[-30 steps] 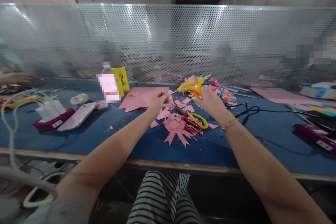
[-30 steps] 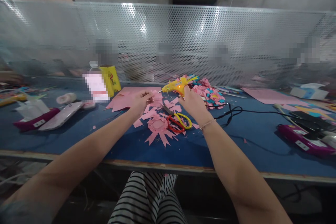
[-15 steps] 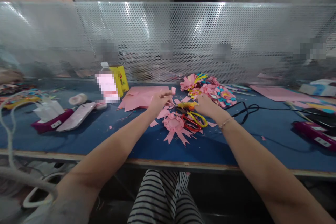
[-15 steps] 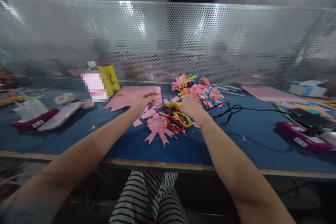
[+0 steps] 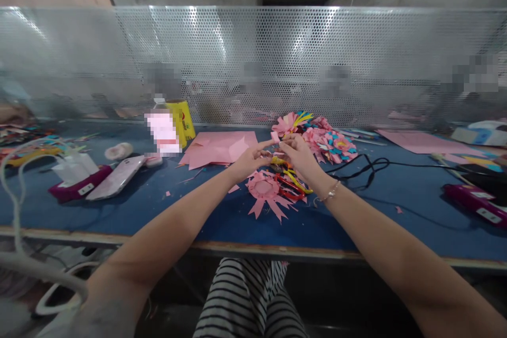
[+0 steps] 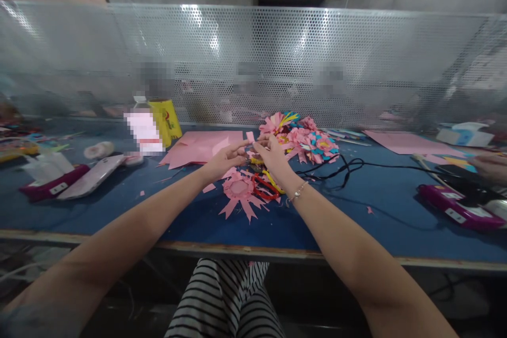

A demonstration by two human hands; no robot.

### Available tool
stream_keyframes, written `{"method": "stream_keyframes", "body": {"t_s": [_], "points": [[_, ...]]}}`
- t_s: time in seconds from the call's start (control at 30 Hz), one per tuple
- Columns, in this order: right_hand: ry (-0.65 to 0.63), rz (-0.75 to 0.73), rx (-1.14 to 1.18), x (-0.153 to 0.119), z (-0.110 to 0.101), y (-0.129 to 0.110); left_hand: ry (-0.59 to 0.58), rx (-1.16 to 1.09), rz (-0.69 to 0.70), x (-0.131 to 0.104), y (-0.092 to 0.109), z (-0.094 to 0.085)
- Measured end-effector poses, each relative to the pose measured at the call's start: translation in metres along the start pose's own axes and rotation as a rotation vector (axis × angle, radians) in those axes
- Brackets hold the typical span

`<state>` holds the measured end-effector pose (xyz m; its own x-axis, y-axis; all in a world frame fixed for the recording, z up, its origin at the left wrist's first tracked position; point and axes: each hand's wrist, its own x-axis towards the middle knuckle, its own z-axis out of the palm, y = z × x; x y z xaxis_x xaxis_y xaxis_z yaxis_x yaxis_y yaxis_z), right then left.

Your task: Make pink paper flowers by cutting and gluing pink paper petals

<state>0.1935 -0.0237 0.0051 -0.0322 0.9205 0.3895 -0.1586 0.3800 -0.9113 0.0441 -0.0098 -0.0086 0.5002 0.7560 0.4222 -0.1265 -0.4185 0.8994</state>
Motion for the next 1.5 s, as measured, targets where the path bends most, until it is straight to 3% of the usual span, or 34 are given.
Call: {"method": "stream_keyframes", "body": {"t_s": [0.3,0.47,0.6,0.7,0.8,0.9,1.13,1.5], "points": [[-0.026,0.088,0.121,-0.003,0.0,-0.002,0.004,0.021,-0.046,-0.004,0.012,0.007],[-0.052,0.229,0.216,-0.003,-0.003,-0.008,0.039,0.043,-0.04,-0.004,0.015,0.009],[0.049,0.249,0.246,-0.003,-0.004,-0.015,0.052,0.038,-0.032,-0.002,0.009,0.003],[0.09,0.21,0.282,0.0,-0.008,-0.017,0.085,0.232,-0.077,-0.001,0.005,-0.006],[0.099,0.196,0.28,0.003,-0.013,-0.016,-0.123,0.583,-0.155,-0.002,0.004,-0.015],[0.097,0.201,0.253,0.006,-0.018,-0.013,-0.263,0.705,-0.223,-0.003,0.003,-0.022],[0.118,0.241,0.28,0.009,-0.02,-0.01,-0.287,0.529,-0.194,-0.001,0.005,-0.026],[0.149,0.166,0.279,0.014,-0.026,-0.009,-0.066,0.26,-0.147,-0.004,0.022,-0.02]]}}
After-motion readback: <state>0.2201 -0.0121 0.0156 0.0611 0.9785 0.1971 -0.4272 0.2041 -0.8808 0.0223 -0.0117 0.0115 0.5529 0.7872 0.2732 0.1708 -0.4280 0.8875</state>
